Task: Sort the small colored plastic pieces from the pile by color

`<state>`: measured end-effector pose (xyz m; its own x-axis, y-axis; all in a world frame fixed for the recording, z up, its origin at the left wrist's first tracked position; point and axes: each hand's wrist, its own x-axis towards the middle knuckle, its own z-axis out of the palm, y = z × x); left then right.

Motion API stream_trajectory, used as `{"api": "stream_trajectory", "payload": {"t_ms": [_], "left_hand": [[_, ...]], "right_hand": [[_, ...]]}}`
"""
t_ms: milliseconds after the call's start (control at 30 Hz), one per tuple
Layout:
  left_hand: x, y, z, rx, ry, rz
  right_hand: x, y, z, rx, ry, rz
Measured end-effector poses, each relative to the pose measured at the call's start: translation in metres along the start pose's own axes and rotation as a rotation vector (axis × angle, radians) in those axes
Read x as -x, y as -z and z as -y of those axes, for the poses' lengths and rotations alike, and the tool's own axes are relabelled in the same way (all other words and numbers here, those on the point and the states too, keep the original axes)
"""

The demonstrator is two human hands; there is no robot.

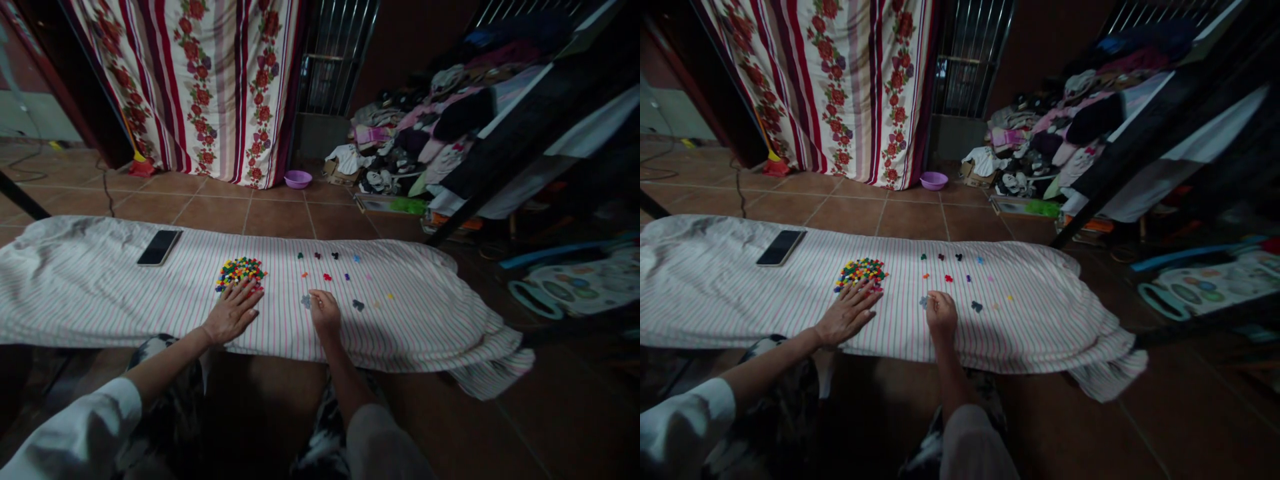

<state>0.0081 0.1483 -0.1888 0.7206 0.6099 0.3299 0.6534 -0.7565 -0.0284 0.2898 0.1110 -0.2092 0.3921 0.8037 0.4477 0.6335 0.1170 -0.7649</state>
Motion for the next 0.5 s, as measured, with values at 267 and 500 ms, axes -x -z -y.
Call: {"api": "stream_trajectory", "payload": {"t_ms": [267,500], "left_hand": [[0.040,0.008,0.043,-0.066,0.243,-0.198],[0.044,-0.001,0.068,-0.107,0.506,-0.146]], "right_hand": [[0.002,0.000,-0.007,-0.057,0.020,-0.028],[0.000,0.001,-0.011,-0.104,-0.003,-0.024]]}}
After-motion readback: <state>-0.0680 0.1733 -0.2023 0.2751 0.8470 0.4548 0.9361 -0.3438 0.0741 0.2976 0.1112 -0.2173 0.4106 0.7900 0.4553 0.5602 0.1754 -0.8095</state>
